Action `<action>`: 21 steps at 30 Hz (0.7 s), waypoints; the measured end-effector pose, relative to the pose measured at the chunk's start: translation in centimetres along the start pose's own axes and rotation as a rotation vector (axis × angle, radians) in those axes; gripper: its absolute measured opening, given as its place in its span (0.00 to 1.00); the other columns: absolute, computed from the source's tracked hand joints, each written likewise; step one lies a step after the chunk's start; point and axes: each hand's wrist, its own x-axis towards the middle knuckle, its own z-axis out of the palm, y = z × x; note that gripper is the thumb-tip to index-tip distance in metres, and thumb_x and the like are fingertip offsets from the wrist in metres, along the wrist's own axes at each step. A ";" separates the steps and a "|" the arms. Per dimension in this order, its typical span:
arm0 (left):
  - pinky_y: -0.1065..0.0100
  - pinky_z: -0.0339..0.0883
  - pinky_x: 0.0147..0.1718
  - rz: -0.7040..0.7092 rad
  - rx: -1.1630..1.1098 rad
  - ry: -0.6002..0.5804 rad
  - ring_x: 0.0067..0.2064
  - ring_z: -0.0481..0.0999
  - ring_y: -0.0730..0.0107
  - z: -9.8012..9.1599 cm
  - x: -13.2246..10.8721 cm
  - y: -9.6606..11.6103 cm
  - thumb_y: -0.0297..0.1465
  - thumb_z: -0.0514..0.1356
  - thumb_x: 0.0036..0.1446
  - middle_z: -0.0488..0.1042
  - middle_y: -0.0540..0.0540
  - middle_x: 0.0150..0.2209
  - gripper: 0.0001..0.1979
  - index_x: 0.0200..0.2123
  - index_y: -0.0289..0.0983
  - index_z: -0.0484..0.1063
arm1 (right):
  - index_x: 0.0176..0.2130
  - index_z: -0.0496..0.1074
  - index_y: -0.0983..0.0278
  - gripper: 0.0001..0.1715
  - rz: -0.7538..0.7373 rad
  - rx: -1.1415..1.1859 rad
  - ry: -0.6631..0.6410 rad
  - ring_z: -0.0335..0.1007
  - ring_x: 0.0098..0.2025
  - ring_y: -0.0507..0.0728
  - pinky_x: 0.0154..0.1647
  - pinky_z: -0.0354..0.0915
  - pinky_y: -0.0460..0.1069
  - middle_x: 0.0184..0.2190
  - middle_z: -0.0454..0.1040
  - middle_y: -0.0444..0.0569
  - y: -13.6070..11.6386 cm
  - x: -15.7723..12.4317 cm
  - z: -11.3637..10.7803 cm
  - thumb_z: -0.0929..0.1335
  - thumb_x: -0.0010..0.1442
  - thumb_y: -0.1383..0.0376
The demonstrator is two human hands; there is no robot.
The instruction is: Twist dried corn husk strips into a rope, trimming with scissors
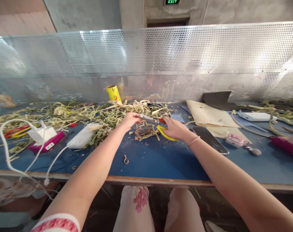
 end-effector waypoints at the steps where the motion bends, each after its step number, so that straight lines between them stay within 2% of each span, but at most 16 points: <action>1: 0.69 0.67 0.32 0.006 0.022 0.001 0.21 0.70 0.78 0.0 0.1 0.0 0.19 0.63 0.33 0.71 0.52 0.17 0.06 0.19 0.32 0.72 | 0.41 0.62 0.66 0.20 -0.010 -0.002 -0.002 0.68 0.39 0.60 0.35 0.57 0.49 0.40 0.70 0.56 0.1 0.0 -0.1 0.59 0.57 0.53; 6: 0.70 0.67 0.30 0.066 0.133 -0.006 0.23 0.70 0.76 -0.3 0.7 -0.6 0.19 0.62 0.34 0.73 0.50 0.18 0.06 0.21 0.33 0.74 | 0.39 0.63 0.65 0.18 -0.054 0.000 -0.003 0.68 0.35 0.58 0.32 0.56 0.48 0.37 0.71 0.54 0.4 0.0 -0.2 0.58 0.58 0.53; 12: 0.69 0.66 0.31 0.092 0.176 -0.009 0.22 0.70 0.75 -0.4 0.7 -0.8 0.19 0.62 0.34 0.73 0.50 0.18 0.07 0.22 0.33 0.75 | 0.40 0.64 0.65 0.19 -0.080 0.024 0.013 0.67 0.36 0.56 0.33 0.56 0.47 0.39 0.71 0.53 0.5 0.1 -0.1 0.59 0.58 0.54; 21: 0.70 0.63 0.30 0.129 0.196 -0.010 0.22 0.69 0.75 -0.5 0.6 -0.6 0.25 0.64 0.34 0.71 0.51 0.16 0.04 0.20 0.33 0.73 | 0.35 0.65 0.64 0.16 -0.050 0.004 0.010 0.65 0.32 0.55 0.28 0.52 0.47 0.35 0.72 0.51 0.2 0.0 -0.8 0.59 0.57 0.55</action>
